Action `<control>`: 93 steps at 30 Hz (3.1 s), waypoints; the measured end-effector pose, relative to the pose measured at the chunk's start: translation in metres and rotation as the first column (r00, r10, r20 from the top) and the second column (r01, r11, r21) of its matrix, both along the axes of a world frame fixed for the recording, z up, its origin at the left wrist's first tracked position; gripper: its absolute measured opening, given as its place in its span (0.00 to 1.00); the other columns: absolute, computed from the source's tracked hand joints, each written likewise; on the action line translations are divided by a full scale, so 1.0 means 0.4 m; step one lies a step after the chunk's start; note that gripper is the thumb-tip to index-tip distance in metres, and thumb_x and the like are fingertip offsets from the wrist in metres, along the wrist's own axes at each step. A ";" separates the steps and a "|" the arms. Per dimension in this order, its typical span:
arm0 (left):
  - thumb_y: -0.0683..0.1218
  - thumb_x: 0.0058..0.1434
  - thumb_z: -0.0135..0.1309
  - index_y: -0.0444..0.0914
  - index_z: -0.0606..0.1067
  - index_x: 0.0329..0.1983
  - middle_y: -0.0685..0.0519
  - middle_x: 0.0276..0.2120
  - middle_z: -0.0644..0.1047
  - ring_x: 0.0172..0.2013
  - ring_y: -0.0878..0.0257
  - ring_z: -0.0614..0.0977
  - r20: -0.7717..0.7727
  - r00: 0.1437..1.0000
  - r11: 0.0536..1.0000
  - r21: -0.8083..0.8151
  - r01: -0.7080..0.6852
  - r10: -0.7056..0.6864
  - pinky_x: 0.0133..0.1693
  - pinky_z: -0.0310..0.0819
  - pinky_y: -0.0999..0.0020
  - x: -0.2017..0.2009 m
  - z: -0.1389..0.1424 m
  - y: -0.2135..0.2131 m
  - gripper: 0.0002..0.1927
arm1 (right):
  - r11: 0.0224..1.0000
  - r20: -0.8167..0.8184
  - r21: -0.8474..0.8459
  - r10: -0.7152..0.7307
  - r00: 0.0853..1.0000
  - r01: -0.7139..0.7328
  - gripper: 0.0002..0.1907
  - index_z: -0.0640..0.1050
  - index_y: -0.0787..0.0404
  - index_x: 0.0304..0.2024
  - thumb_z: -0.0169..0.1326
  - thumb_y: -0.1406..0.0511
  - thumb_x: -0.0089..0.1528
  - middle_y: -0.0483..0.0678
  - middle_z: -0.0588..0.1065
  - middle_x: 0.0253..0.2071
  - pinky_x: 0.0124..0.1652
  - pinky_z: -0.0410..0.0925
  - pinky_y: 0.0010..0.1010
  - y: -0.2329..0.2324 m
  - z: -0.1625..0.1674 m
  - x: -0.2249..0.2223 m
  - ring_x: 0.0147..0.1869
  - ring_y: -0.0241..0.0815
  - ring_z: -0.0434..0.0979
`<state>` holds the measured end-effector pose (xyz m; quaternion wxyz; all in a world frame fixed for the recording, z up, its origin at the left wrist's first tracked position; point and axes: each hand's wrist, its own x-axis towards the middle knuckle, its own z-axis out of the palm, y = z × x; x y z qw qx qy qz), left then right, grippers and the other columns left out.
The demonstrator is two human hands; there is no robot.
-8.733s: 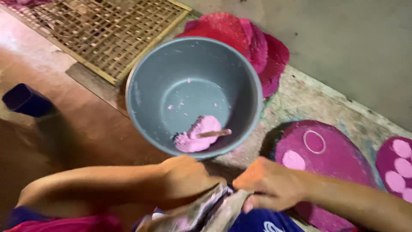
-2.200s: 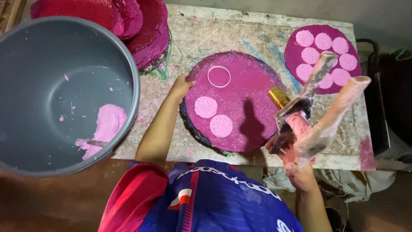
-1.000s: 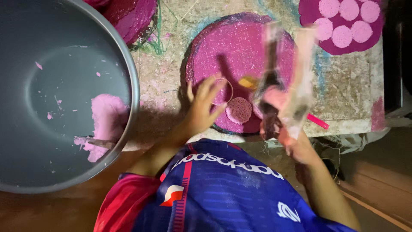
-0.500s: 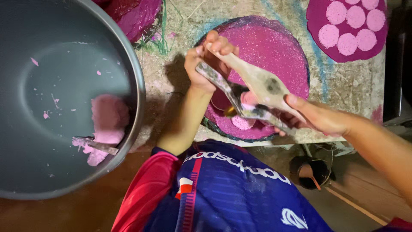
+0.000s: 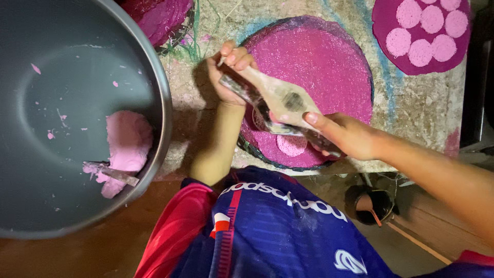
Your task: The person scoops pink paste from a large basin into a handheld metal mold, presses it with a wooden plunger, and ejects round pink discs onto a round magenta board. When a board fills with discs, the person sets it aside and starts a new board, repeating the molding cycle.
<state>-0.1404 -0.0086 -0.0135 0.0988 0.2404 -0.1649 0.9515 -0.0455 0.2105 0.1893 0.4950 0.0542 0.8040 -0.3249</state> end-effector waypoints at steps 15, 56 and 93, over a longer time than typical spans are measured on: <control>0.57 0.72 0.41 0.45 0.67 0.40 0.60 0.32 0.69 0.37 0.66 0.75 -0.095 0.995 0.988 -0.155 -0.018 0.003 0.55 0.79 0.58 -0.097 0.038 -0.055 0.13 | 0.996 -0.425 -0.027 0.069 0.902 -0.089 0.41 0.78 0.65 0.47 0.32 0.38 0.66 0.50 0.73 0.23 0.34 0.67 0.41 -0.019 -0.081 -0.006 0.30 0.45 0.73; 0.56 0.42 0.75 0.40 0.46 0.77 0.40 0.65 0.65 0.66 0.42 0.62 -0.548 0.751 -0.692 -0.377 -0.616 -0.370 0.63 0.48 0.39 0.228 0.066 -0.092 0.66 | 0.517 -0.289 -0.838 -0.691 0.663 0.174 0.51 0.63 0.60 0.70 0.45 0.30 0.62 0.49 0.72 0.47 0.40 0.68 0.36 0.068 -0.149 0.153 0.43 0.42 0.74; 0.71 0.72 0.34 0.41 0.70 0.47 0.55 0.35 0.71 0.43 0.61 0.74 0.169 0.984 0.934 -0.338 0.116 -0.061 0.61 0.69 0.57 -0.081 0.185 -0.018 0.31 | 0.967 0.035 -0.179 -0.180 0.983 0.183 0.39 0.78 0.62 0.43 0.31 0.39 0.64 0.50 0.80 0.28 0.33 0.72 0.36 0.107 -0.122 -0.108 0.31 0.42 0.79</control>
